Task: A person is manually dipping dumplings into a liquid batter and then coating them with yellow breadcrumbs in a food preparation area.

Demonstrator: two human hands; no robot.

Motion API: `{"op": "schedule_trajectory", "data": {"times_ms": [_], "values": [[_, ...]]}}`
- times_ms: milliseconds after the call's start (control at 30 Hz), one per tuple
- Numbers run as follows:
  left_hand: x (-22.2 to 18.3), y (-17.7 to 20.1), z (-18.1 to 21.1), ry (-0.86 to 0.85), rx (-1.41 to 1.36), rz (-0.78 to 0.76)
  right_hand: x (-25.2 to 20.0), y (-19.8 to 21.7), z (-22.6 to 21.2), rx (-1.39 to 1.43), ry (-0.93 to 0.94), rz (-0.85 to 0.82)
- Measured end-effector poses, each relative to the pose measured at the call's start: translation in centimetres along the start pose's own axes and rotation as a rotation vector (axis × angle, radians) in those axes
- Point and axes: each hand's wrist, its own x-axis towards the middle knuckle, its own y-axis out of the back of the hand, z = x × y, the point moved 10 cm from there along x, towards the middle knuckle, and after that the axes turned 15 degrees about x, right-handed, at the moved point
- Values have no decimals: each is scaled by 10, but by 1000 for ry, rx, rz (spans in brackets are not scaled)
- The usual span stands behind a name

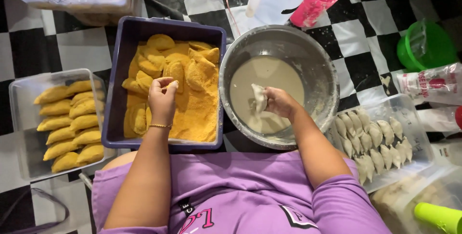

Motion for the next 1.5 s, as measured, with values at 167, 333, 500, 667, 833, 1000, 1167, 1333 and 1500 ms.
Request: {"op": "schedule_trajectory", "data": {"times_ms": [167,333,500,667,833,1000,1167,1333,1500], "values": [[-3,-4,3,11,23,-37,-24,-41,-24,207,105,-230],[-2,-14,-9,7,57,-67,32,29,2,338,-22,-71],[-5,-10,-3,-10,53,-69,28,34,9,299,36,-89],[-6,-8,-1,-17,51,-61,-16,-10,-27,78,230,-162],[-7,-8,2,-51,53,-68,1,24,-33,-55,373,27],[-7,-11,-1,-32,69,-77,10,40,-36,58,382,70],[-7,-9,0,-18,81,-81,-26,1,-45,31,368,-63],[-4,-12,-4,-21,108,-83,-12,22,-49,27,476,-2],[-5,-14,-7,-23,109,-84,-32,18,-64,54,551,100]]}}
